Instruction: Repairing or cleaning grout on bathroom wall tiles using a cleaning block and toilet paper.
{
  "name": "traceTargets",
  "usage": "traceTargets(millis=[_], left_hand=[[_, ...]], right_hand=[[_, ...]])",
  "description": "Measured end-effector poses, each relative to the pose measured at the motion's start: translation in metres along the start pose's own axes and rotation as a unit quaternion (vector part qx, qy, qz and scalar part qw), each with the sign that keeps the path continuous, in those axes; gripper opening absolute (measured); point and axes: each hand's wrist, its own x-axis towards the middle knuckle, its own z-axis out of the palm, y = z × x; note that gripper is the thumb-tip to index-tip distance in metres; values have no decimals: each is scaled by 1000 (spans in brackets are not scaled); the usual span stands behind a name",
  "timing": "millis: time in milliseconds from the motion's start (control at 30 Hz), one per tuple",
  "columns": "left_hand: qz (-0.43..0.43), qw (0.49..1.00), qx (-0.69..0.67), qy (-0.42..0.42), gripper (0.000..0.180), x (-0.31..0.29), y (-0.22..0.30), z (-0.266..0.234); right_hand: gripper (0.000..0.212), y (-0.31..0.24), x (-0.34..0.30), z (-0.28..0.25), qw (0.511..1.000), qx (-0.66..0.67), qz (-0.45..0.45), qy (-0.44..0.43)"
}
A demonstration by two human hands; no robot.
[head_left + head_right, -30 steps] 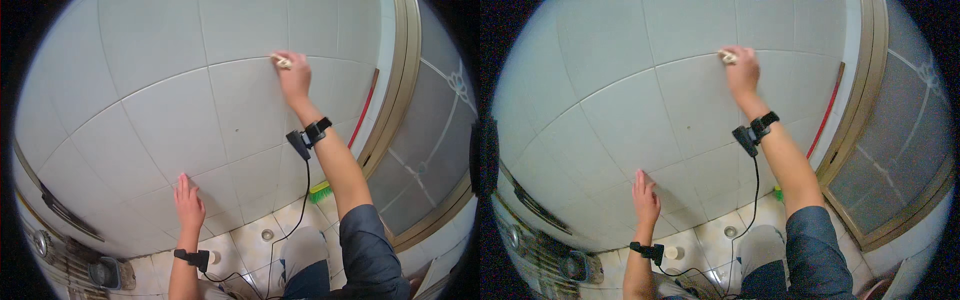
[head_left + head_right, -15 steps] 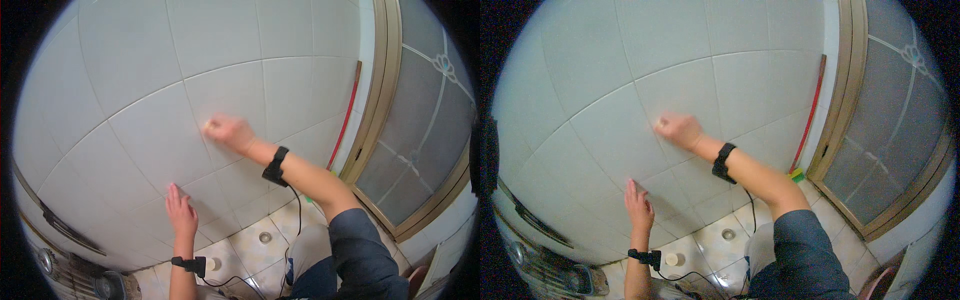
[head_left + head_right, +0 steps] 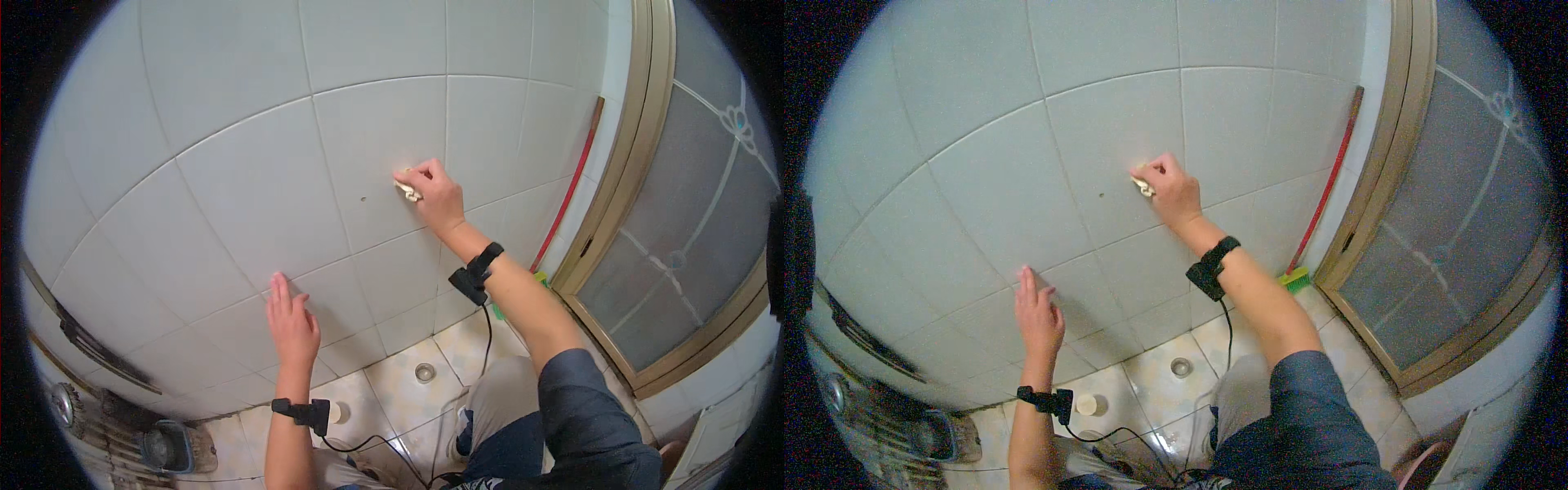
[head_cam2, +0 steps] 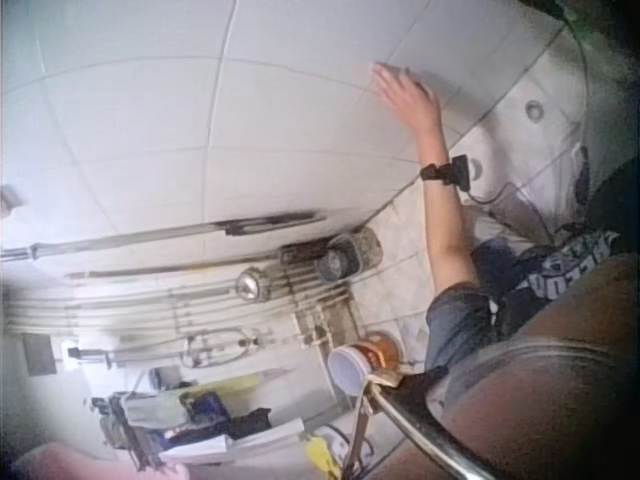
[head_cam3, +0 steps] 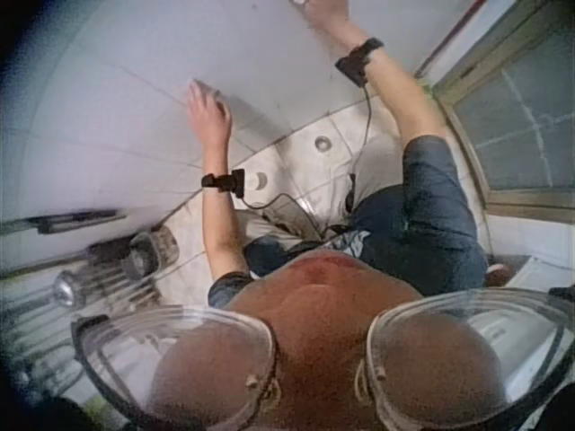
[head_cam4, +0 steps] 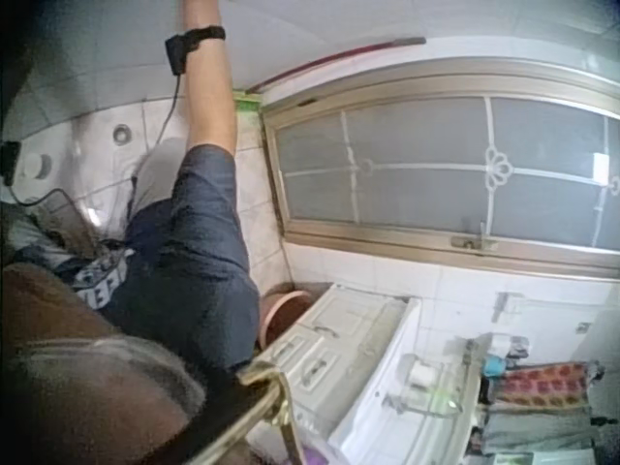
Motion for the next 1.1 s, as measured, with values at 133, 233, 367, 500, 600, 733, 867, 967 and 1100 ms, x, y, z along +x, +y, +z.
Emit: traceTargets(millis=[133,233,367,500,600,733,867,967,1100], left_hand=[[5,1000,-22,-6,29,-1,-2,12],[35,998,-39,20,30,3,-2,35],[25,999,-40,6,43,-4,-16,36],[59,998,-38,-9,44,-4,-7,35],[83,996,36,-7,40,-23,-17,37],[106,993,45,7,34,-17,-1,28],[79,995,56,-5,33,-9,-4,27],[116,992,54,9,34,-10,2,35],[106,992,70,-3,34,-14,-15,22]], right_hand=[[17,0,61,-26,992,-39,72,97],[12,14,72,-32,987,5,30,159],[21,36,14,25,987,118,23,103],[10,25,-14,15,998,48,6,46],[4,9,3,14,995,-20,-22,96],[1,-10,60,28,979,7,-22,202],[8,-31,39,63,973,133,50,179],[10,-21,-21,78,985,-108,-78,112],[11,-37,-13,64,984,-61,-157,49]])
